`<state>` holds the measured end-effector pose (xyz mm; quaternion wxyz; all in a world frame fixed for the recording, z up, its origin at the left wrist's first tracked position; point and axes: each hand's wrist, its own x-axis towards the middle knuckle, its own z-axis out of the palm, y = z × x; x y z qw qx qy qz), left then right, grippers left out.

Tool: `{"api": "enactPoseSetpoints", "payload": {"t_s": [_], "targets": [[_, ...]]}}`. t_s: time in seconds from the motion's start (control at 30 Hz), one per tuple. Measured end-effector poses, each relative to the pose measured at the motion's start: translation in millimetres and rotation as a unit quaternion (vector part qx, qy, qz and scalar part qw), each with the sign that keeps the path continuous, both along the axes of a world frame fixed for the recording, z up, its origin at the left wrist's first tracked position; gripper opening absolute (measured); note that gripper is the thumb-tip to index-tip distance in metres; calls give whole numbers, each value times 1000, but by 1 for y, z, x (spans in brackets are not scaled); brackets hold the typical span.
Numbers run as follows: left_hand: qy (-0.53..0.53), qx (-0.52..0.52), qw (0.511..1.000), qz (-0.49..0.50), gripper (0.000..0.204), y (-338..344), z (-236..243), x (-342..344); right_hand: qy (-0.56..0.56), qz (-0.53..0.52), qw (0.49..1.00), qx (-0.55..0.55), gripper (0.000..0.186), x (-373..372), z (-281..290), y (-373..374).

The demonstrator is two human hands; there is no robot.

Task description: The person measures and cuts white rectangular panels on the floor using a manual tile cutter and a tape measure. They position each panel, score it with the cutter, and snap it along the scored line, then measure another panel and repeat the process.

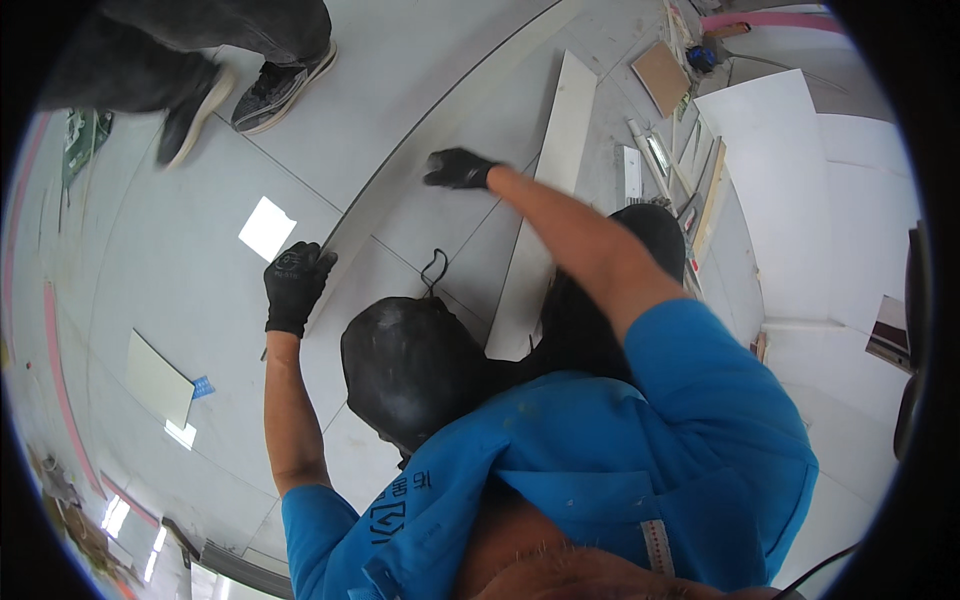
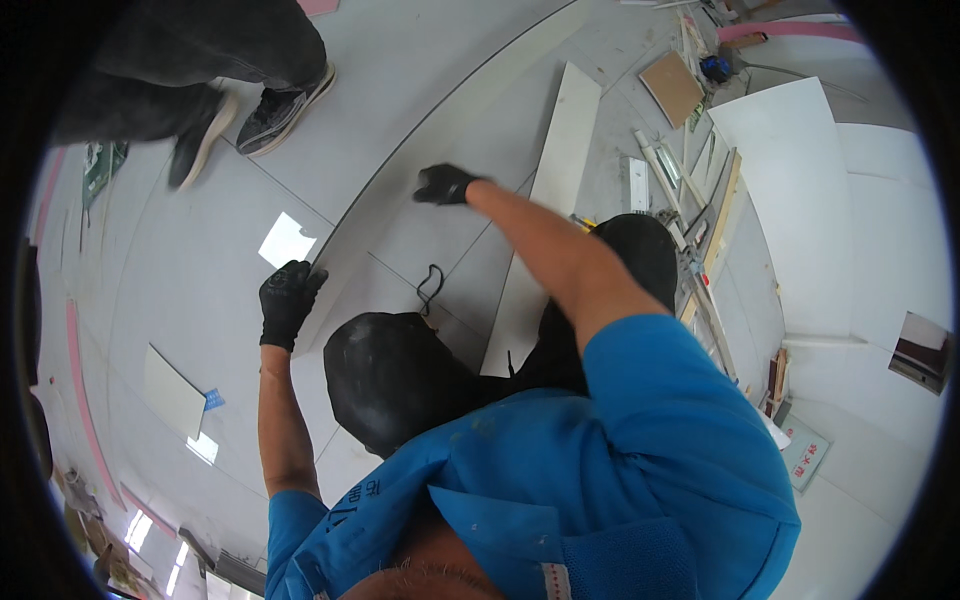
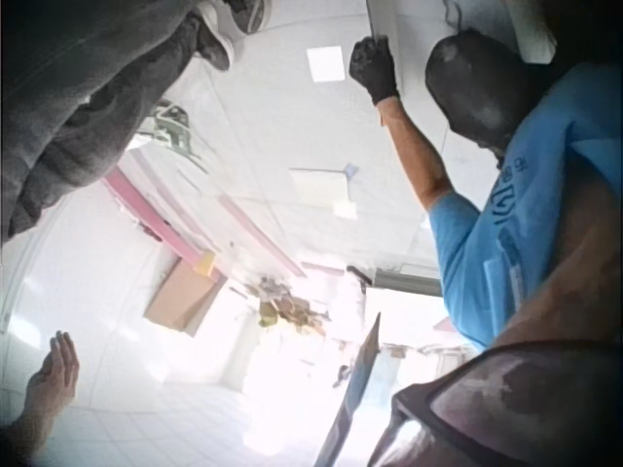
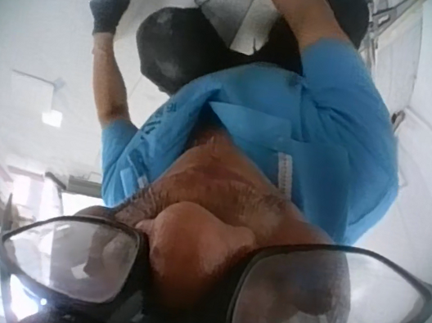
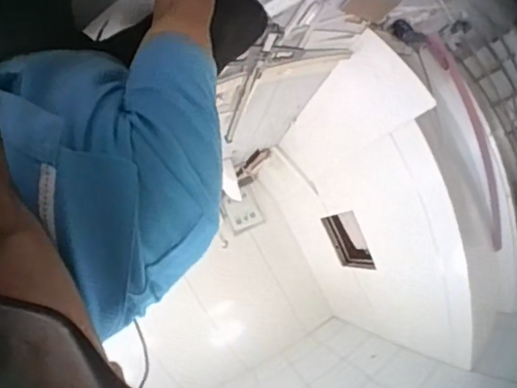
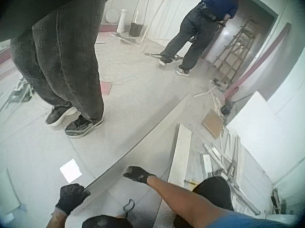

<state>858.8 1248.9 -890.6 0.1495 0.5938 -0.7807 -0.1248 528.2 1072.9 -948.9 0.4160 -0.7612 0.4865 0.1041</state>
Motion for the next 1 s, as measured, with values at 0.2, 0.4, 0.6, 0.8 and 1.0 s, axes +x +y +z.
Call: {"api": "enactPoseSetpoints", "payload": {"t_s": [0.2, 0.4, 0.6, 0.8, 1.0], "targets": [[-48, -68, 995, -53, 19, 28, 2, 36, 110, 86, 979, -145, 39, -119, 83, -88], [-151, -46, 986, -49, 23, 69, 23, 78, 130, -142, 963, -187, 43, -307, 103, -35], [-95, 106, 989, -38, 16, 66, 17, 83, 277, -358, 870, -195, 53, -473, 41, 146], [-32, 156, 984, -80, 43, -18, -13, 12, 327, -643, 685, -98, 73, -524, -7, 277], [-13, 208, 977, -36, 36, -127, -12, -100, 313, -620, 718, -48, 66, -538, -60, 317]]}}
